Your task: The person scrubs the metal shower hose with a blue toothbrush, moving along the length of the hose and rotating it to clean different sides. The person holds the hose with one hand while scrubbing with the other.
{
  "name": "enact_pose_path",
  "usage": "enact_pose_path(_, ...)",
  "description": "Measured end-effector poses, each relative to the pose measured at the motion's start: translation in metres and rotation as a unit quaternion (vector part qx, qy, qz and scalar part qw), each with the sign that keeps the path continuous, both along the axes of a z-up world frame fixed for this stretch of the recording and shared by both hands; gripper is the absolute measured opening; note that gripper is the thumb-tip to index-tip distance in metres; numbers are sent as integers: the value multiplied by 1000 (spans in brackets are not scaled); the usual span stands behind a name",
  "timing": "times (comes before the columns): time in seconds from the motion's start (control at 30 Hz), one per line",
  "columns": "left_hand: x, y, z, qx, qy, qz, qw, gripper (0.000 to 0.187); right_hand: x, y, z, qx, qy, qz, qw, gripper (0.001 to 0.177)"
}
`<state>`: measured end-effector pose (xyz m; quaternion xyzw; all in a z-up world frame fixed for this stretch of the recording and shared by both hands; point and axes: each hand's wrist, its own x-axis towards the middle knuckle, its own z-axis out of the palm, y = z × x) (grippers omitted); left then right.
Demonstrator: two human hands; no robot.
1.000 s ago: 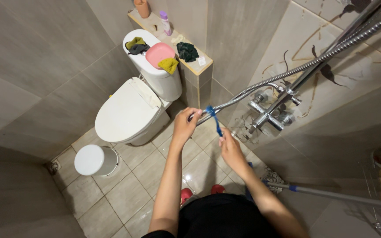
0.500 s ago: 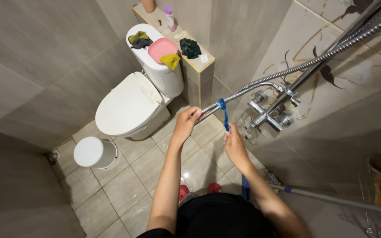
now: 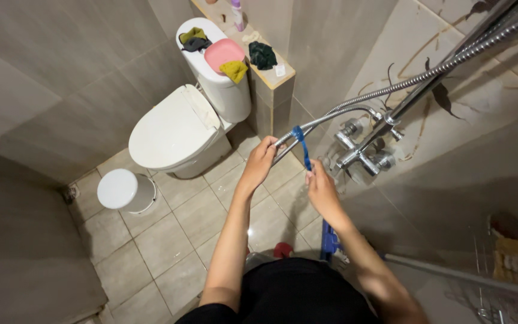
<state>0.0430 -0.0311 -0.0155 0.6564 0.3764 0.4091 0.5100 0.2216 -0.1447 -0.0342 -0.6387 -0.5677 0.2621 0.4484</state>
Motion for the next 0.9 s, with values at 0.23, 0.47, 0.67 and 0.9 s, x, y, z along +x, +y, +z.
enact_pose_path(0.23,16,-20,21,-7,69,88,994,24,1,-11,1,-1,28,7,1000,27)
enact_pose_path(0.47,19,-28,19,-31,90,94,991,24,-5,-24,7,16,5,43,999,29)
enact_pose_path(0.67,13,-25,-2,40,26,62,997,18,2,-22,-12,17,4,5,1000,29)
enact_pose_path(0.9,13,-26,4,26,58,72,995,21,15,-12,-20,4,-18,-48,999,32)
